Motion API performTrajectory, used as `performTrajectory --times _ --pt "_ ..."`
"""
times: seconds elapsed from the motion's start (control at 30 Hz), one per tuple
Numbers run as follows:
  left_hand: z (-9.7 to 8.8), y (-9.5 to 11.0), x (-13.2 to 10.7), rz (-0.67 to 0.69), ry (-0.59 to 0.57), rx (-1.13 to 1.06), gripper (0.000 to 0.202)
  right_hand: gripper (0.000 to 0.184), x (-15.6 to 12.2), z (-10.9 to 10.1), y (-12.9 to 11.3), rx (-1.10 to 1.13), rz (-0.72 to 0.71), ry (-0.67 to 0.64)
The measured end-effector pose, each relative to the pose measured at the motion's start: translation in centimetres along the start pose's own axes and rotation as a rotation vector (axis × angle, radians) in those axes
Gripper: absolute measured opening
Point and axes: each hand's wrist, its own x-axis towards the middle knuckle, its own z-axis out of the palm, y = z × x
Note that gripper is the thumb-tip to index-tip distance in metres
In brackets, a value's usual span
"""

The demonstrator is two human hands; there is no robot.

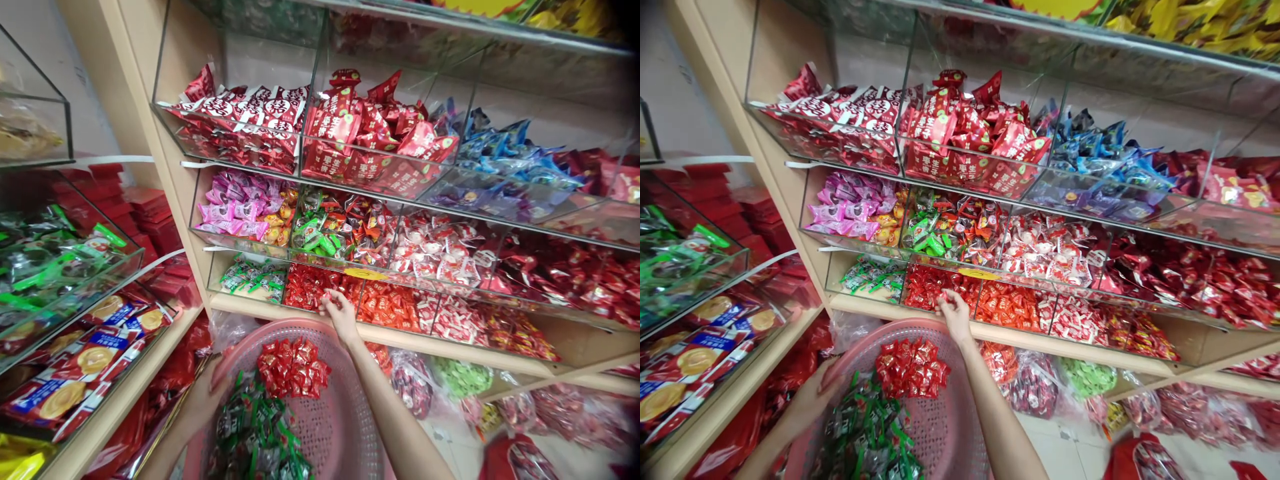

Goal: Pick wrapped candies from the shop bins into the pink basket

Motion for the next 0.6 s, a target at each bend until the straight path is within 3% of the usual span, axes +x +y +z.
performTrajectory --times 0.17,0.2,0.33,0.4,0.5,0.6 --pt "0.8 5.3 0.3 0.037 0.223 -0.017 0.048 0.041 -6.0 0.8 0.0 0.354 0.337 -0.136" --pt "1.4 6.8 0.2 0.018 0.174 -0.077 0.045 0.039 -7.2 1.1 0.3 0.395 0.397 -0.177" --pt "4.8 11.2 -1.1 -0.072 -0.256 -0.278 0.044 0.039 -10.8 2.3 2.0 0.461 0.569 -0.368" --pt "6.5 11.6 -1.8 -0.149 -0.330 -0.342 0.047 0.038 -11.8 2.8 2.9 0.452 0.602 -0.416" --pt "8.2 10.4 -2.4 -0.259 -0.247 -0.425 0.045 0.038 -12.6 3.1 4.1 0.414 0.628 -0.415" --pt "8.7 8.9 -2.5 -0.382 -0.217 -0.570 0.039 0.040 -12.8 3.1 5.0 0.393 0.649 -0.381"
